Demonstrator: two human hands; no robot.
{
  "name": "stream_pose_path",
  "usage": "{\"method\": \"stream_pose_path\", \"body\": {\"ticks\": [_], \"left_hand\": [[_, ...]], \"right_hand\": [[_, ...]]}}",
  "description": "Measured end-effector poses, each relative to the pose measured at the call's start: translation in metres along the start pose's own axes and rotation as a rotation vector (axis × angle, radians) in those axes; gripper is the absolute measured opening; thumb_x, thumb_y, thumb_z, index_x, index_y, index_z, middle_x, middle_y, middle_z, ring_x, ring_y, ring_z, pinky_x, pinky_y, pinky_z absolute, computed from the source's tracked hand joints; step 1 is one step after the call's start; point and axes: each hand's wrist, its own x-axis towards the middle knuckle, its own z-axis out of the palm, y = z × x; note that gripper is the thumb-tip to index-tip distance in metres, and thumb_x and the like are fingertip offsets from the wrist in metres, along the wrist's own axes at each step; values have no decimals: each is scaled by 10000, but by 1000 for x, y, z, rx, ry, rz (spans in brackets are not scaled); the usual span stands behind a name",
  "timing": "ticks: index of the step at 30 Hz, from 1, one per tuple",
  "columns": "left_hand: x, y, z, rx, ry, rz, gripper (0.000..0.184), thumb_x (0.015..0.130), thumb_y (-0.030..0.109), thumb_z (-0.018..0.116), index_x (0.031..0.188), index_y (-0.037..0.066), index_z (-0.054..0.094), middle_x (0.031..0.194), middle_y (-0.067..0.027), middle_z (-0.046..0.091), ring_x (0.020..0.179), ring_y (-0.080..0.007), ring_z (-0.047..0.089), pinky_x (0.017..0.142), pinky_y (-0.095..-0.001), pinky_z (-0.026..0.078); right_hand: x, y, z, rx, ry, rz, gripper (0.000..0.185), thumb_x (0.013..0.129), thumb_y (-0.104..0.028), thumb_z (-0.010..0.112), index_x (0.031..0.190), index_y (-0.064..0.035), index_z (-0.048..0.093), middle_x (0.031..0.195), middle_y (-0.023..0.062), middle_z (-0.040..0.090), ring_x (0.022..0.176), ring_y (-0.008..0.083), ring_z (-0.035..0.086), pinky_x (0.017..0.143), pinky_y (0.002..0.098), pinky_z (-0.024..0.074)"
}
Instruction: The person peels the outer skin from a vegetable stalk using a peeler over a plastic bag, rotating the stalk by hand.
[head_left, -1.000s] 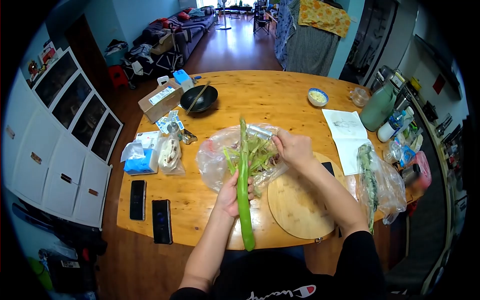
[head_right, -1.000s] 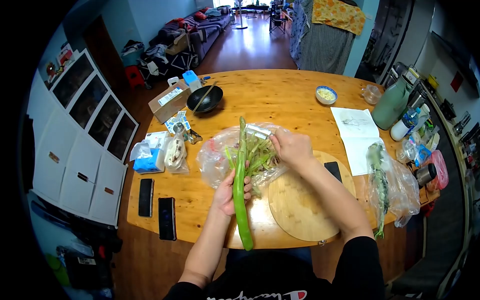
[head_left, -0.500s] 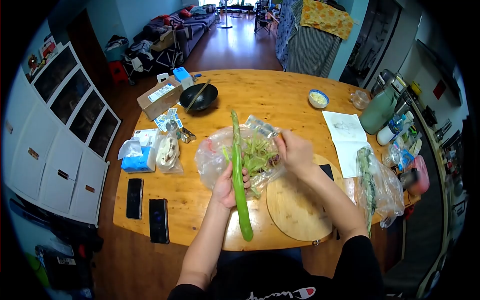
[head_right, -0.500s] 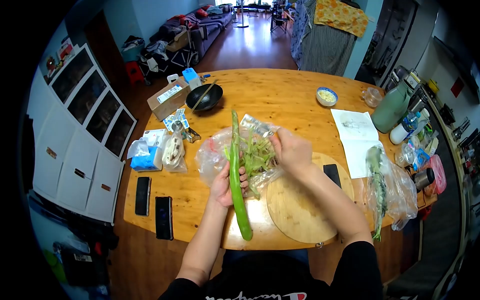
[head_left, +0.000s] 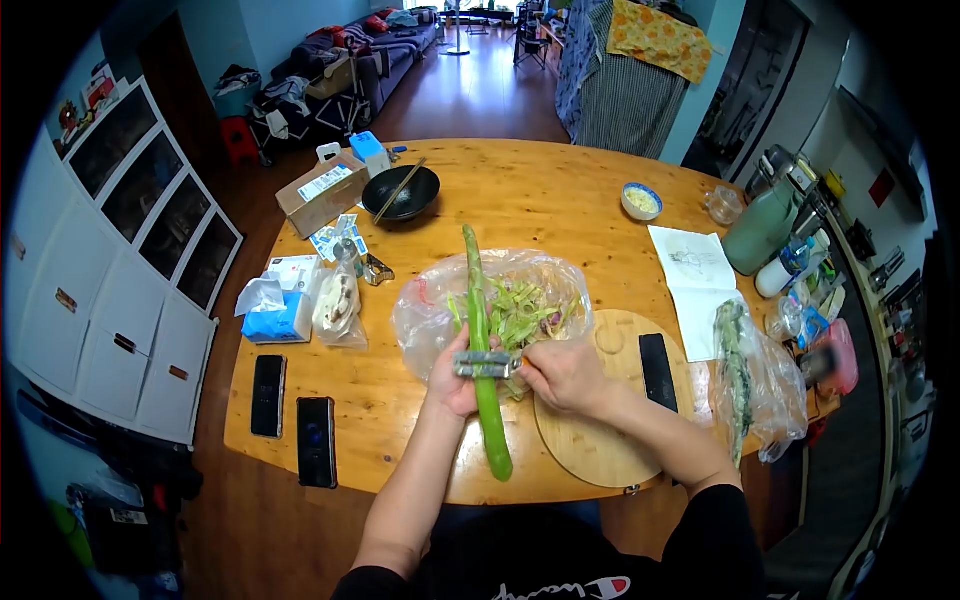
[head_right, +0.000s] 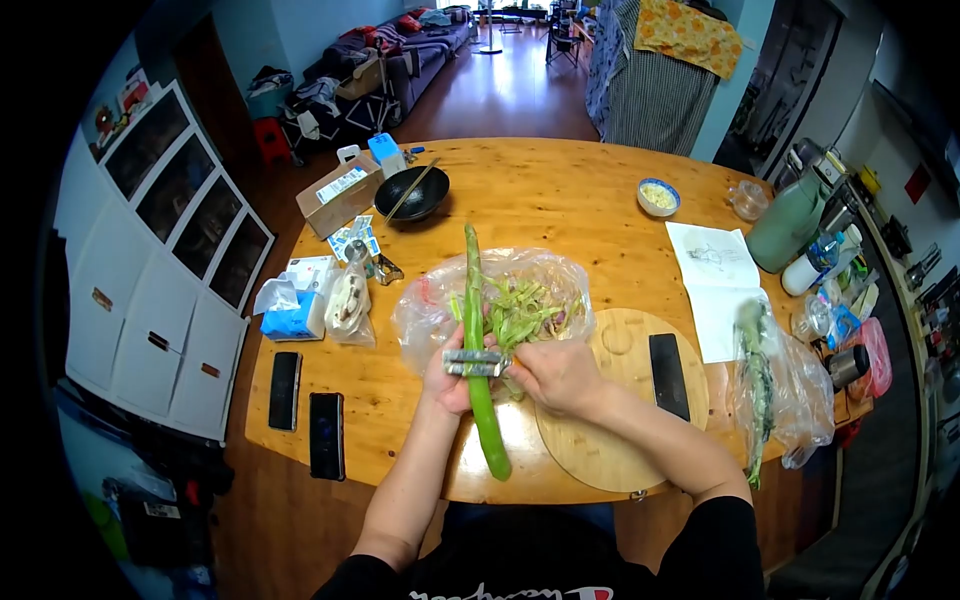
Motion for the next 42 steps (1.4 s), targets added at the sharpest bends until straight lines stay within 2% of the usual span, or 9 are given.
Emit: {"method": "stream_pose_path", "body": {"ticks": [7, 10, 15, 18, 24, 25, 28, 31, 42], "left_hand": [[-4, 1, -13, 32, -199, -135, 415, 1081, 338, 443, 1459, 173, 484, 935, -103, 562, 868, -242, 577, 746, -393, 549], [-7, -7, -3, -25, -39, -73, 424, 1081, 349, 438, 1459, 165, 487, 950, -113, 591, 868, -253, 601, 757, -404, 555], [-1, -4, -13, -87, -42, -93, 401, 1084, 374, 425, 1429, 182, 498, 983, -125, 633, 866, -276, 669, 788, -454, 590], [-2, -4, -11, -5, 16, -59, 413, 1083, 347, 428, 1453, 177, 494, 981, -139, 645, 830, -274, 644, 765, -383, 555], [-7, -3, -6, 28, 84, -178, 423, 1092, 310, 351, 1502, 291, 455, 918, -105, 605, 724, -228, 540, 670, -349, 499], [-10, -6, 2, 77, 88, -113, 414, 1088, 337, 317, 1388, 152, 532, 878, -98, 570, 729, -224, 534, 663, -348, 494], [-11, -7, -4, 66, 103, -181, 438, 1082, 414, 338, 1153, 44, 560, 856, -97, 549, 718, -215, 523, 648, -337, 484], [-11, -5, -4, 97, -15, -251, 475, 1074, 480, 359, 989, 39, 514, 839, -94, 533, 713, -203, 517, 629, -318, 473], [-19, -12, 12, 156, -22, -68, 272, 1096, 335, 406, 1183, 108, 528, 887, -83, 506, 767, -178, 482, 648, -289, 449]], "right_hand": [[7, 8, 2, -57, -3, -51, 263, 894, -275, 700, 751, -114, 550, 609, 87, 568, 539, 297, 598, 487, 416, 460], [7, 4, -2, -65, -35, -116, 251, 893, -271, 700, 752, -122, 555, 586, 71, 557, 508, 286, 586, 464, 409, 451], [8, 11, 0, -110, -9, -91, 251, 898, -271, 691, 746, -128, 550, 575, 57, 549, 498, 269, 584, 446, 398, 445], [10, 8, -3, -144, -6, -107, 253, 897, -270, 689, 743, -127, 549, 573, 58, 550, 499, 271, 585, 446, 401, 446], [16, 21, -1, -197, 30, -84, 263, 907, -284, 674, 741, -121, 551, 577, 67, 569, 511, 281, 597, 458, 417, 455], [15, 20, -1, -218, 7, -89, 267, 910, -290, 669, 741, -120, 551, 581, 71, 576, 515, 283, 601, 460, 420, 457], [17, 32, 3, -153, 32, 10, 281, 917, -312, 660, 745, -116, 554, 598, 85, 596, 526, 291, 610, 463, 424, 458], [22, 35, 2, -169, 47, 59, 291, 922, -323, 654, 744, -112, 560, 612, 99, 608, 540, 312, 617, 465, 433, 457], [35, 47, -1, -220, 92, 120, 276, 954, -344, 612, 786, -126, 618, 640, 112, 634, 584, 349, 636, 495, 462, 473]]}}
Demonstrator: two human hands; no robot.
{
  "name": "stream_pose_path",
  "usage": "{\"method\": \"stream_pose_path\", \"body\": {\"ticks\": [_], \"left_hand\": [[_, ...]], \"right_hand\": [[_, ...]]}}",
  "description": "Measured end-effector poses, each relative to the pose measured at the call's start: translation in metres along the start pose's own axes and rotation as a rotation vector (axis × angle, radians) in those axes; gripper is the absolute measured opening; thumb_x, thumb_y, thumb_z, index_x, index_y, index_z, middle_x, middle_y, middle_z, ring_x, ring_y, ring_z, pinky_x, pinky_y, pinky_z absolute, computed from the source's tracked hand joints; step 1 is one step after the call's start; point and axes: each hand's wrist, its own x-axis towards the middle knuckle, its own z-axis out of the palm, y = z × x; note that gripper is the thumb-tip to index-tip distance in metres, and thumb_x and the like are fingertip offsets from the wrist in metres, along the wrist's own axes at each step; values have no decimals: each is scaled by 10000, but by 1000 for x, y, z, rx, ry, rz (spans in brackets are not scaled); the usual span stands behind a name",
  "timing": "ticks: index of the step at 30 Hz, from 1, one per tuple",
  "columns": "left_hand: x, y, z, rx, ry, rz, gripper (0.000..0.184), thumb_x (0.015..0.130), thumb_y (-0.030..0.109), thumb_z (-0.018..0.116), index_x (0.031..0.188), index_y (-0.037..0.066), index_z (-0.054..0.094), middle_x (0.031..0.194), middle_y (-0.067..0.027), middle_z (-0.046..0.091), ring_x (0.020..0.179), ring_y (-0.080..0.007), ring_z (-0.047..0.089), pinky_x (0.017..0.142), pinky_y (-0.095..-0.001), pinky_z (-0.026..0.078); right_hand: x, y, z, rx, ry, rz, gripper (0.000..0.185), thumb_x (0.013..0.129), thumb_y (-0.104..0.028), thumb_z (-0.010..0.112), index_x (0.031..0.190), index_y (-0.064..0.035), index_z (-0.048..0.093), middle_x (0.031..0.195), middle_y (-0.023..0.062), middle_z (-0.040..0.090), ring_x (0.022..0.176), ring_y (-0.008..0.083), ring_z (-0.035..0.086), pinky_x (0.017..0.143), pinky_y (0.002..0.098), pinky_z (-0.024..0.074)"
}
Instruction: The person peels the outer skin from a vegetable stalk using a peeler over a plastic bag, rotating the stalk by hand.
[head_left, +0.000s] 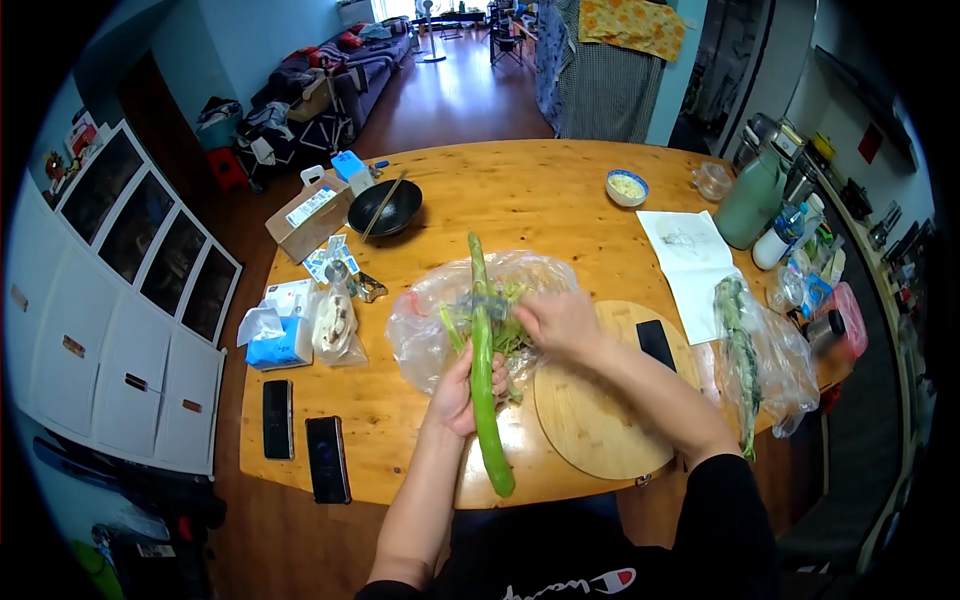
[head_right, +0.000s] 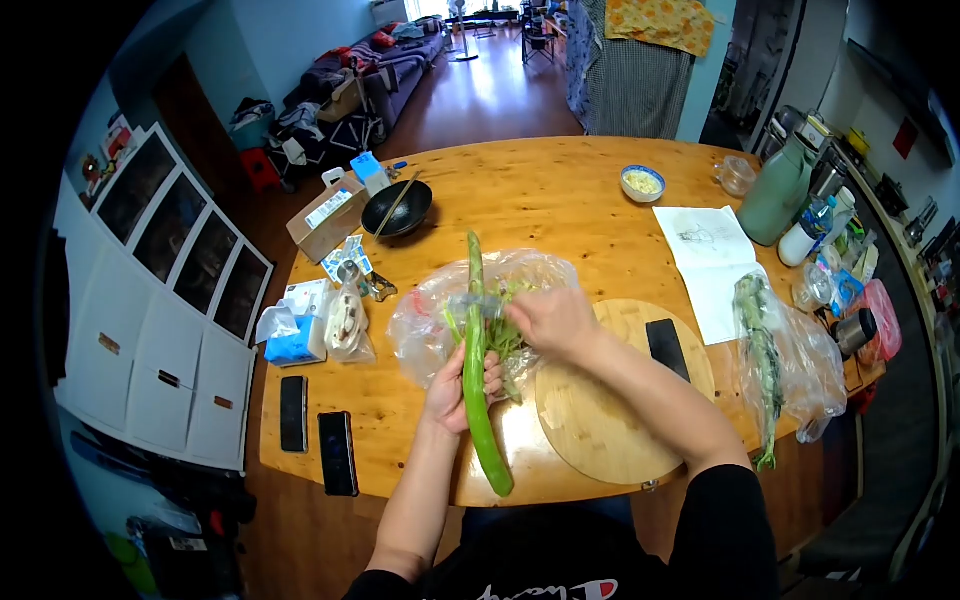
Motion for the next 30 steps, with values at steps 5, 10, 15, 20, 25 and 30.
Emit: {"method": "stream_pose_path", "body": {"ticks": [5, 10, 15, 20, 25, 30], "left_hand": [[-4, -2, 2, 30, 84, -1, 335, 1095, 362, 407, 1340, 156, 509, 852, -64, 530, 695, -164, 503, 609, -284, 460], [-8, 7, -10, 11, 19, 22, 409, 1085, 399, 433, 1398, 139, 473, 859, -51, 506, 738, -144, 478, 633, -274, 440], [-5, 10, -15, 123, 104, 195, 466, 1076, 468, 423, 1411, 146, 464, 813, -20, 533, 660, -107, 504, 557, -240, 442], [-3, 16, -11, 210, 163, 245, 496, 1078, 493, 392, 1449, 168, 442, 775, -6, 533, 605, -89, 506, 499, -216, 423], [2, 16, -8, 210, 138, 169, 504, 1076, 498, 388, 1451, 166, 443, 803, -11, 537, 620, -96, 513, 473, -216, 464], [13, 15, -15, 125, 69, 162, 485, 1071, 482, 415, 1431, 162, 471, 945, -37, 551, 647, -99, 522, 457, -209, 506]], "right_hand": [[27, 34, 1, -163, 15, 231, 317, 980, -367, 568, 792, -113, 600, 678, 128, 652, 622, 356, 648, 523, 483, 479], [33, 33, -23, -237, 151, 240, 284, 947, -347, 629, 825, -96, 576, 681, 112, 636, 616, 328, 635, 524, 455, 470], [21, 11, -56, -348, 251, 4, 277, 870, -326, 719, 820, -104, 562, 716, 72, 573, 642, 276, 609, 545, 398, 471], [8, 6, -44, -313, 153, -101, 245, 850, -309, 719, 840, -108, 577, 733, 60, 557, 660, 254, 607, 546, 380, 468], [8, 1, -38, -268, 116, -162, 210, 854, -275, 710, 844, -110, 581, 732, 63, 554, 668, 249, 609, 550, 374, 470], [12, -4, -43, -236, 173, -167, 204, 856, -262, 713, 848, -108, 578, 739, 68, 557, 679, 258, 613, 551, 380, 473]]}}
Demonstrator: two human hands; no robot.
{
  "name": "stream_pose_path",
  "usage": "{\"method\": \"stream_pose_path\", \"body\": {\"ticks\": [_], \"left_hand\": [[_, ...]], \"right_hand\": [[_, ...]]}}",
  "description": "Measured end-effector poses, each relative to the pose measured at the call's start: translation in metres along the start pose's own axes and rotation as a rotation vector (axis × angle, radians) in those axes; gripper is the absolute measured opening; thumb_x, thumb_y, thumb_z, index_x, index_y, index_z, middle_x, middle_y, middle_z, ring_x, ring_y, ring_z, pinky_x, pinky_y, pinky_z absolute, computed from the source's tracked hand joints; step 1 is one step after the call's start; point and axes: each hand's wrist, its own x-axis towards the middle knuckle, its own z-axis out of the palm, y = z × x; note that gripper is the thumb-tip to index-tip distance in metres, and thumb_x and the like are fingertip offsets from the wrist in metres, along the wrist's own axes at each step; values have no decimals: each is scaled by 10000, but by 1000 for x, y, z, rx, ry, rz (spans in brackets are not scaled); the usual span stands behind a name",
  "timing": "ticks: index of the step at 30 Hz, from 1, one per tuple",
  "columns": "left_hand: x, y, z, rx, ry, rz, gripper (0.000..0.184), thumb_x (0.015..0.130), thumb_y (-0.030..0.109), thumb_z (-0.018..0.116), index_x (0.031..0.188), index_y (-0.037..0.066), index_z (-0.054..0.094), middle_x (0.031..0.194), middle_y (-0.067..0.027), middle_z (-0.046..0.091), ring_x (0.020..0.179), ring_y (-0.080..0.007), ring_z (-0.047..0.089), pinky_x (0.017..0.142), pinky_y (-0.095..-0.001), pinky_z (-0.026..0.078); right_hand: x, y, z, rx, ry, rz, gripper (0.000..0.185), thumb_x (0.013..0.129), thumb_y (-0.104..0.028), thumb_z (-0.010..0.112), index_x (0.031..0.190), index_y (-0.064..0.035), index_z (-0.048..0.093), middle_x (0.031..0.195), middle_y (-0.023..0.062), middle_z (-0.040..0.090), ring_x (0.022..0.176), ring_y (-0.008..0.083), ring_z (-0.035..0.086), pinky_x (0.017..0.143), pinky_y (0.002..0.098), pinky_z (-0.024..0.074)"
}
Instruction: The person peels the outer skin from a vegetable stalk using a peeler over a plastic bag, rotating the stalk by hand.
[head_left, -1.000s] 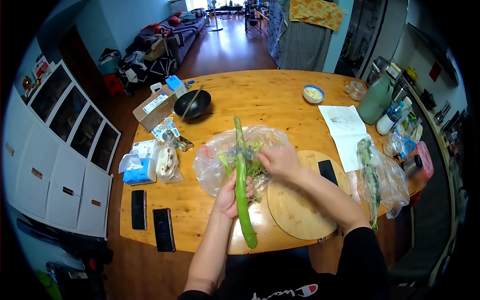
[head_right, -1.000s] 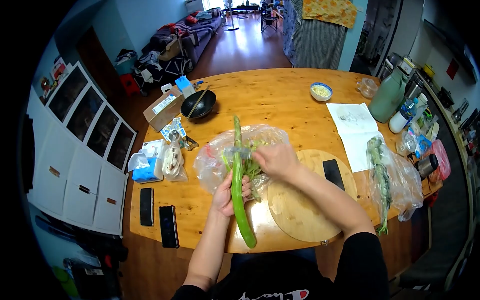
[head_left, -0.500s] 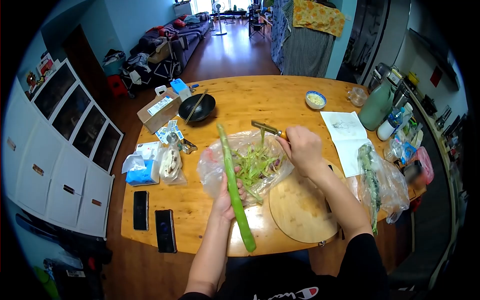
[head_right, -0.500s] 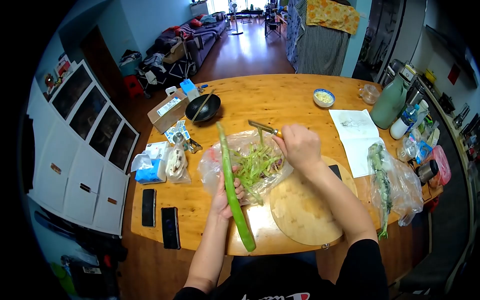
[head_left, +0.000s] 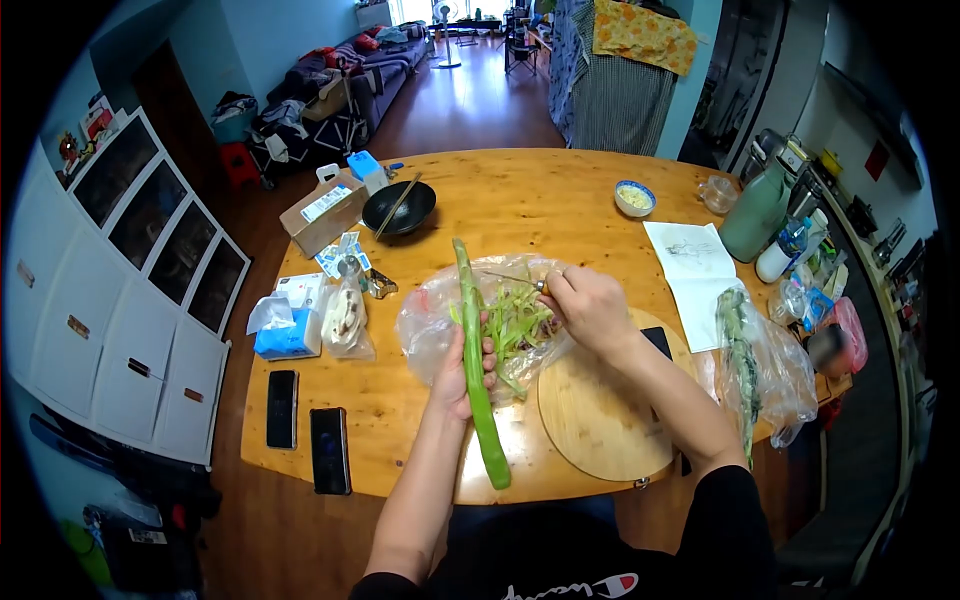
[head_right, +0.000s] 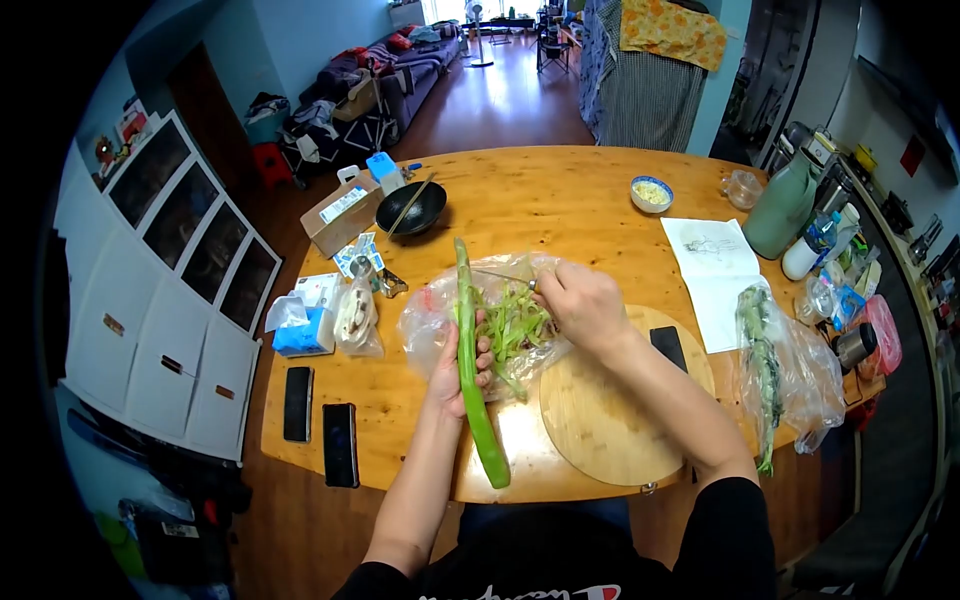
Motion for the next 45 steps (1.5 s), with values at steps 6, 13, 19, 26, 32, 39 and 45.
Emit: {"method": "stream_pose_path", "body": {"ticks": [6, 13, 19, 26, 32, 39, 45], "left_hand": [[5, -2, 1, 0, -6, 93, 483, 1072, 471, 415, 1407, 134, 499, 1283, -77, 593, 711, -110, 586, 465, -211, 537], [7, -1, 13, 48, 16, 127, 461, 1073, 458, 421, 1384, 130, 512, 1342, -48, 588, 971, -186, 688, 471, -193, 531], [15, -1, 14, 84, 36, 170, 437, 1070, 444, 442, 1372, 138, 522, 1311, -27, 590, 996, -185, 680, 465, -180, 499], [10, 4, 17, 81, 48, 186, 447, 1072, 442, 439, 1387, 129, 495, 1267, -53, 606, 1010, -186, 676, 475, -165, 496], [12, 0, 22, 72, 50, 125, 436, 1073, 429, 444, 1372, 116, 498, 1231, -91, 606, 1069, -211, 665, 497, -162, 521], [15, -2, 22, 80, 64, 136, 432, 1070, 433, 455, 1370, 123, 482, 1242, -130, 552, 1195, -232, 613, 517, -151, 517], [18, 2, 22, 117, 147, 86, 428, 1066, 440, 459, 1347, 122, 510, 1242, -204, 584, 1149, -251, 665, 503, -167, 539]], "right_hand": [[-11, -2, 3, 121, -89, 155, 253, 863, -289, 729, 854, -91, 571, 748, 94, 606, 677, 301, 628, 548, 405, 480], [-20, -12, 1, 178, -139, 215, 262, 882, -300, 722, 846, -87, 574, 742, 109, 622, 662, 323, 635, 543, 422, 483], [-21, -18, -9, 148, -108, 123, 216, 862, -265, 713, 797, -100, 589, 721, 82, 577, 640, 291, 625, 543, 402, 482], [-21, -16, -15, -76, -59, -10, 167, 796, -216, 725, 771, -118, 592, 713, 51, 553, 649, 251, 618, 539, 377, 470], [-20, -23, -20, 37, -86, 80, 213, 761, -230, 773, 784, -113, 596, 737, 57, 582, 666, 261, 630, 559, 388, 487], [-25, -30, -21, 153, -164, 237, 242, 804, -263, 773, 812, -93, 600, 757, 86, 620, 687, 297, 653, 569, 411, 501], [-26, -32, -18, 189, -143, 274, 253, 827, -280, 758, 820, -84, 599, 753, 101, 628, 686, 318, 654, 562, 431, 500]]}}
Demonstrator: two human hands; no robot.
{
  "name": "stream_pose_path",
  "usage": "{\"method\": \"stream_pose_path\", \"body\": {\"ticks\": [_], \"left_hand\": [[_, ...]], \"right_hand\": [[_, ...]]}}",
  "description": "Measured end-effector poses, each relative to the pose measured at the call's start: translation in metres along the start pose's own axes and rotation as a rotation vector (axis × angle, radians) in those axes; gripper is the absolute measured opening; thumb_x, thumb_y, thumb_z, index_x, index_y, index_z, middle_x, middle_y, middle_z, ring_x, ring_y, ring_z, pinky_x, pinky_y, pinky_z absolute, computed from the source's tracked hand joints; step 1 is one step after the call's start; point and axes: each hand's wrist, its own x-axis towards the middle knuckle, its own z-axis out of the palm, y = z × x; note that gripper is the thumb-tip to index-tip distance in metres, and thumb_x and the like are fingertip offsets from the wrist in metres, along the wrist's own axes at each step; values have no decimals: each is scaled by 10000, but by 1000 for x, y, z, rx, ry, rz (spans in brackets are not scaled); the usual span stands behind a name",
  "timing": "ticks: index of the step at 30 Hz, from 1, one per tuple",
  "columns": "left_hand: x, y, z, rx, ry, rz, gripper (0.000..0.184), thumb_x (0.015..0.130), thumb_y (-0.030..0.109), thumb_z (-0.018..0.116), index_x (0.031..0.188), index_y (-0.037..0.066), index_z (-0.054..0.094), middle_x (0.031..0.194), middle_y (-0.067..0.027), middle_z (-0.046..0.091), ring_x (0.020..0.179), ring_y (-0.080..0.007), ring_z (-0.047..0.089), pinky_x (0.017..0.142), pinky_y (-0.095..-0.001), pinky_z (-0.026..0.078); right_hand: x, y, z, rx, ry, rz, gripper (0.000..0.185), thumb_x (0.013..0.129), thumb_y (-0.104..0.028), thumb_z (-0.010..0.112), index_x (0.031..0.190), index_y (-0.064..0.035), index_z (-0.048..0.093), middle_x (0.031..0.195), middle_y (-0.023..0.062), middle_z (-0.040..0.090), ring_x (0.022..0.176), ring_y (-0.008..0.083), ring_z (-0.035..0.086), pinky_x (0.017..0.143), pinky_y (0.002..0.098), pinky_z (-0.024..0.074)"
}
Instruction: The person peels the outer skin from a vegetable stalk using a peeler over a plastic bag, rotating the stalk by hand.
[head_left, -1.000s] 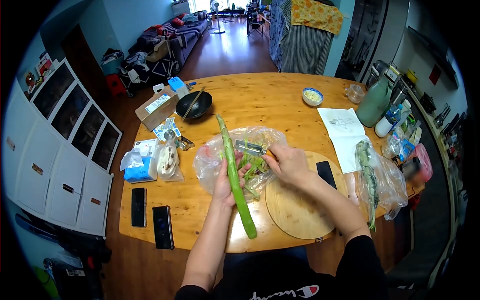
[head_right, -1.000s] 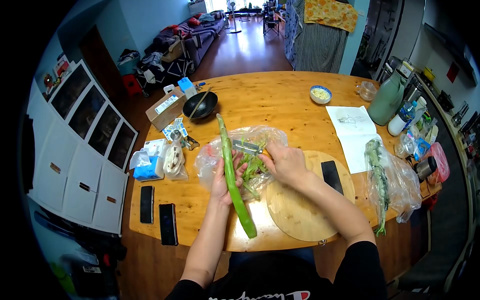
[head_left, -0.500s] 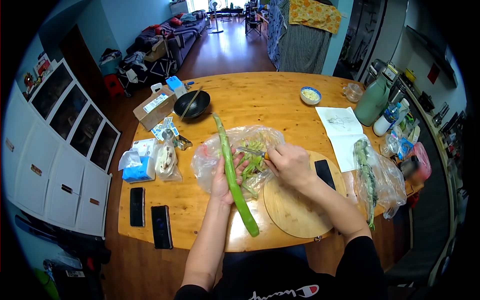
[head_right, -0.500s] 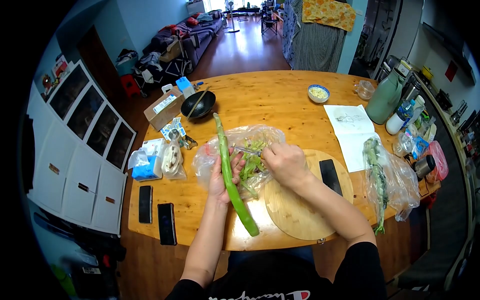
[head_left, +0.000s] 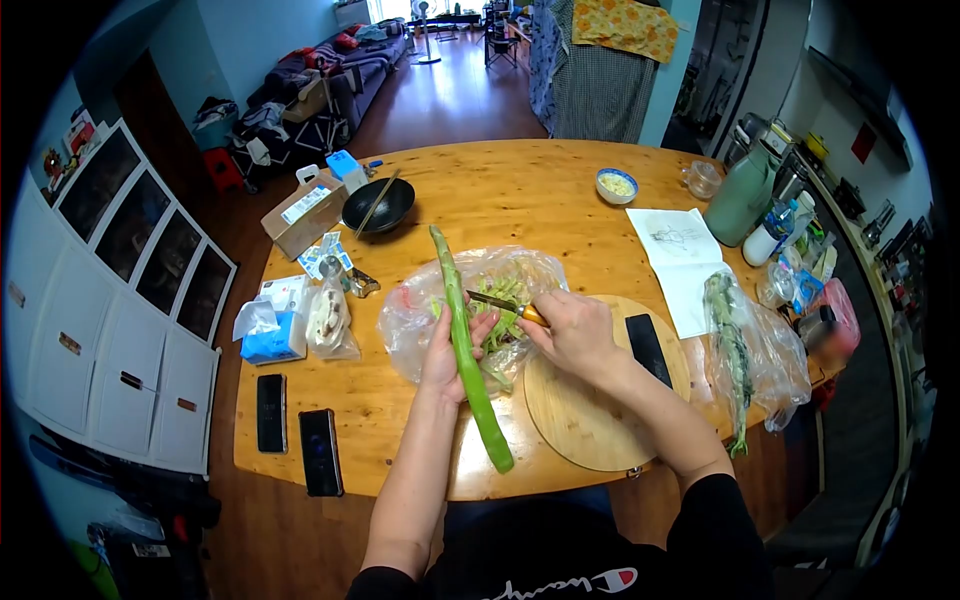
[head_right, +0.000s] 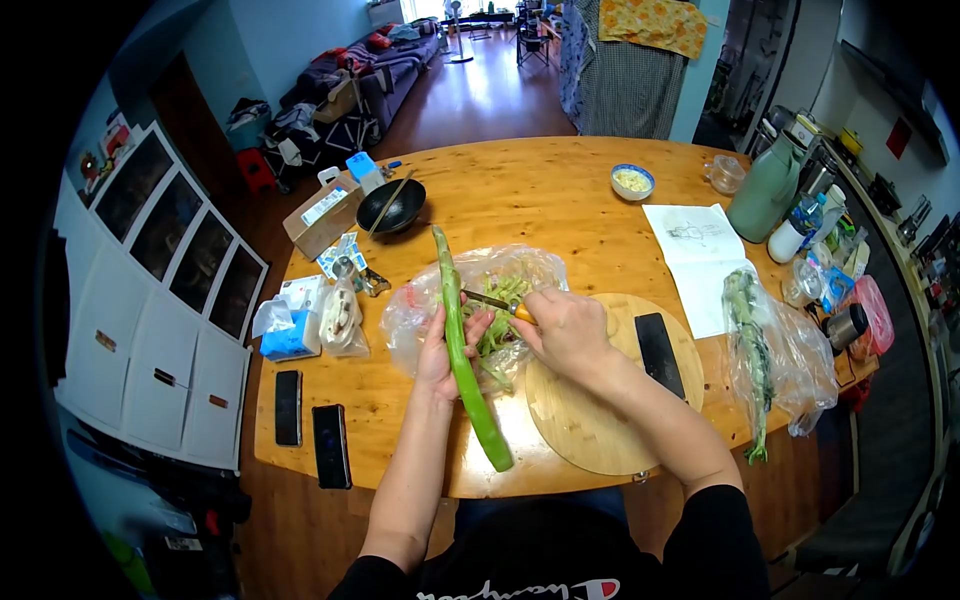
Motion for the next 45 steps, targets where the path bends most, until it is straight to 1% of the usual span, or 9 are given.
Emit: {"method": "stream_pose_path", "body": {"ticks": [4, 8, 11, 14, 21, 31, 35, 42, 45], "left_hand": [[-4, 6, 0, 26, 25, -17, 453, 1062, 437, 471, 1378, 114, 496, 1243, -181, 591, 1118, -259, 679, 504, -172, 542], [-8, 13, -2, 87, 52, 26, 461, 1059, 431, 482, 1388, 110, 500, 1232, -128, 614, 1101, -266, 685, 505, -177, 542], [-11, 18, -4, 119, 43, 31, 470, 1054, 445, 490, 1394, 120, 508, 1066, -52, 628, 915, -185, 678, 493, -179, 510], [-15, 20, -7, 166, 39, 30, 492, 1054, 470, 477, 1424, 147, 494, 900, -7, 594, 681, -79, 547, 487, -177, 469], [-15, 25, -26, -118, -30, -72, 419, 1046, 468, 497, 1320, 157, 559, 800, -2, 565, 601, -85, 538, 458, -207, 487], [-13, 7, -28, -122, -63, -112, 440, 1047, 509, 467, 1243, 129, 571, 695, -3, 524, 551, -117, 524, 445, -251, 469], [-18, 4, -18, -91, -71, -74, 454, 1058, 508, 435, 1281, 128, 545, 704, -10, 491, 576, -116, 500, 435, -230, 445], [-17, -4, -17, -40, -233, -109, 511, 1066, 496, 412, 1412, 124, 463, 730, -19, 551, 503, -110, 558, 386, -234, 493], [-17, -7, -13, -71, -240, -121, 479, 1085, 440, 386, 1449, 133, 437, 762, -29, 580, 492, -116, 568, 381, -242, 511]], "right_hand": [[3, 10, 5, -45, 83, 136, 281, 875, -309, 729, 883, -60, 601, 755, 126, 638, 702, 362, 651, 584, 444, 510], [-8, 24, 27, 456, 50, 504, 386, 914, -353, 731, 1011, -18, 564, 858, 219, 673, 781, 403, 669, 670, 437, 528], [-30, -5, 38, 632, -254, 538, 418, 834, -291, 805, 1012, 1, 564, 914, 245, 676, 840, 386, 681, 707, 434, 528], [-49, -20, 62, 612, -248, 586, 433, 764, -224, 840, 1010, 10, 571, 932, 234, 678, 864, 371, 680, 731, 427, 532], [-49, -27, 64, 558, -331, 614, 337, 752, -159, 794, 980, -10, 596, 860, 197, 676, 822, 357, 673, 733, 421, 532], [42, 16, 31, 568, -372, 331, 386, 734, -201, 846, 905, -1, 563, 860, 209, 647, 807, 340, 639, 727, 405, 511], [35, 4, 17, 341, -198, 197, 430, 780, -300, 849, 897, -5, 559, 808, 208, 603, 792, 367, 605, 715, 419, 498], [-13, -19, 8, 171, -309, -304, 296, 916, -368, 689, 892, -96, 577, 733, 113, 615, 619, 306, 636, 521, 422, 488], [-13, -30, 1, -4, -230, -270, 251, 928, -335, 671, 882, -106, 579, 714, 87, 623, 627, 266, 649, 510, 383, 498]]}}
